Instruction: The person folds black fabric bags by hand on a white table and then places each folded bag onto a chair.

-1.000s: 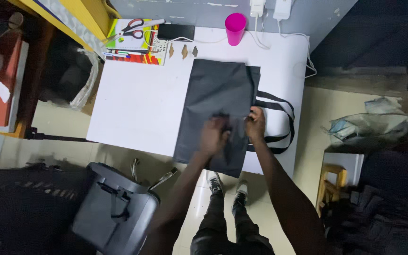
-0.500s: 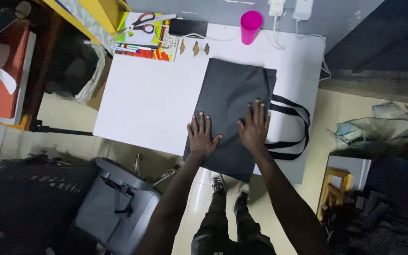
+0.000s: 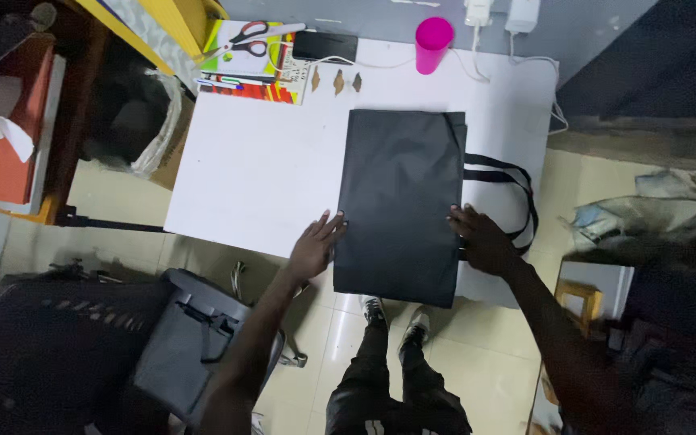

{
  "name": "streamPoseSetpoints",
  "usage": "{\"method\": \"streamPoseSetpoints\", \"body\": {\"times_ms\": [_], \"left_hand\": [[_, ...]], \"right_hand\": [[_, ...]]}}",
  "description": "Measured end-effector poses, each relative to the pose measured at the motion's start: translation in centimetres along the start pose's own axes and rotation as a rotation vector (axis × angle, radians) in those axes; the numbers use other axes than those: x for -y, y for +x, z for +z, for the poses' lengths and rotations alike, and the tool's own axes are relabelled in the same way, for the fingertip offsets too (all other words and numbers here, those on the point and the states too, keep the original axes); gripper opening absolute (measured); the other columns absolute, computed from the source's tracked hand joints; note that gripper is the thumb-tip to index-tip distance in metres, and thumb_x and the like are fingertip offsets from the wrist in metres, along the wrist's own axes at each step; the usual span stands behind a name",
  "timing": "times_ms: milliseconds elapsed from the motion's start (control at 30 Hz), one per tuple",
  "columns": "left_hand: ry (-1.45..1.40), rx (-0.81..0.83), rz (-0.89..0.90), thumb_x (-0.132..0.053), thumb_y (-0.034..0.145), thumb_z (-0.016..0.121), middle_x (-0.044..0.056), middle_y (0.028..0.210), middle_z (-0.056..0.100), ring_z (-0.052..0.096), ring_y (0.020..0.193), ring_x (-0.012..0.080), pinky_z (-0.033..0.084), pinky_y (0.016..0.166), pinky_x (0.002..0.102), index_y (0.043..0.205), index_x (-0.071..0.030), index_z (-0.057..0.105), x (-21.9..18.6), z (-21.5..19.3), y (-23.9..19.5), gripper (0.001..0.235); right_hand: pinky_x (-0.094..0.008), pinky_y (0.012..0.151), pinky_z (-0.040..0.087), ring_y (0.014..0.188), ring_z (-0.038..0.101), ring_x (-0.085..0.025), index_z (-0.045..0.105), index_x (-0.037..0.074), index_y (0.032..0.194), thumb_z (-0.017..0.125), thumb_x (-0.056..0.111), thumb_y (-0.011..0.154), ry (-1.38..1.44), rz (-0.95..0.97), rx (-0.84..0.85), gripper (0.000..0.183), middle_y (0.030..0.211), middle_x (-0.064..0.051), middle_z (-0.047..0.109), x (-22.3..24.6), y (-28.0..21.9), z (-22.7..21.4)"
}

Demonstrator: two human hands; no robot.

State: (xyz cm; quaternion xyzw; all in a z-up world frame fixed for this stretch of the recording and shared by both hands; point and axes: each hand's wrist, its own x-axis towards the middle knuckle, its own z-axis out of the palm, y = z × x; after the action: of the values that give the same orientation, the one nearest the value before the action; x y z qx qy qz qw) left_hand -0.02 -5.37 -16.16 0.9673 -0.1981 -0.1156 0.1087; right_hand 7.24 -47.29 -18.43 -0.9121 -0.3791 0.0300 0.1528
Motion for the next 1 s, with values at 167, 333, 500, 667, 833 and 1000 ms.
{"method": "streamPoseSetpoints", "body": {"times_ms": [167, 333, 500, 667, 833, 1000], "left_hand": [[0.12, 0.152, 0.018, -0.03, 0.069, 0.06, 0.003, 0.16, 0.013, 0.014, 0.146, 0.0332, 0.031, 0.114, 0.049, 0.15, -0.024, 0.022, -1.6, -2.7, -0.3, 0.09], [0.153, 0.184, 0.027, -0.043, 0.068, 0.071, 0.007, 0.16, 0.009, 0.013, 0.146, 0.0361, 0.027, 0.114, 0.055, 0.15, -0.022, 0.023, -2.7, -1.2, -1.3, 0.097], [-0.131, -0.063, -0.057, -0.057, 0.09, 0.045, 0.003, 0.15, 0.037, 0.024, 0.143, 0.0332, 0.027, 0.112, 0.056, 0.134, -0.023, 0.048, -3.6, -0.1, -2.5, 0.056], [-0.31, -0.375, 0.083, -0.037, 0.092, 0.038, 0.008, 0.105, 0.066, 0.06, 0.11, 0.0292, 0.037, 0.108, 0.045, 0.102, -0.013, 0.066, -4.7, -2.0, -1.4, 0.039], [-0.427, -0.368, 0.01, -0.034, 0.087, 0.036, 0.011, 0.087, 0.07, 0.065, 0.099, 0.0333, 0.044, 0.099, 0.049, 0.093, -0.009, 0.07, -5.5, -3.8, -0.8, 0.043], [-0.636, -0.524, -0.015, -0.006, 0.085, 0.053, 0.015, 0.058, 0.061, 0.058, 0.061, 0.0396, 0.048, 0.071, 0.048, 0.06, -0.005, 0.06, 0.5, 6.8, 0.1, 0.027]], "right_hand": [[-0.06, 0.108, 0.028, 0.143, 0.021, -0.041, 0.023, 0.02, 0.151, 0.075, 0.042, 0.055, -0.074, -0.024, 0.285, 0.111, 0.158, -0.01, 0.019, 0.1, -0.8, -1.9], [-0.061, 0.108, 0.027, 0.142, 0.025, -0.036, 0.029, 0.026, 0.148, 0.084, 0.053, 0.045, -0.16, -0.044, 0.272, 0.12, 0.16, -0.008, 0.017, 1.0, -2.0, -3.0], [-0.065, 0.111, 0.017, 0.144, 0.016, -0.036, 0.022, 0.025, 0.15, 0.073, 0.076, 0.057, -0.071, -0.147, 0.42, 0.118, 0.157, -0.006, 0.021, 2.0, -2.8, -3.9], [-0.062, 0.113, 0.015, 0.143, 0.022, -0.034, 0.032, 0.021, 0.146, 0.055, 0.089, 0.055, 0.003, -0.159, 0.284, 0.115, 0.153, -0.005, 0.031, 2.4, -3.4, -3.2], [-0.062, 0.116, 0.016, 0.142, 0.028, -0.033, 0.057, 0.011, 0.117, 0.07, 0.033, 0.078, 0.06, -0.117, 0.245, 0.046, 0.139, -0.005, 0.047, 2.3, -3.9, -1.5], [-0.037, 0.075, 0.048, 0.078, 0.063, -0.028, 0.061, 0.021, 0.075, 0.07, 0.029, 0.078, 0.63, 0.293, -0.171, 0.013, 0.068, -0.002, 0.058, 3.4, -2.5, -2.2]]}}
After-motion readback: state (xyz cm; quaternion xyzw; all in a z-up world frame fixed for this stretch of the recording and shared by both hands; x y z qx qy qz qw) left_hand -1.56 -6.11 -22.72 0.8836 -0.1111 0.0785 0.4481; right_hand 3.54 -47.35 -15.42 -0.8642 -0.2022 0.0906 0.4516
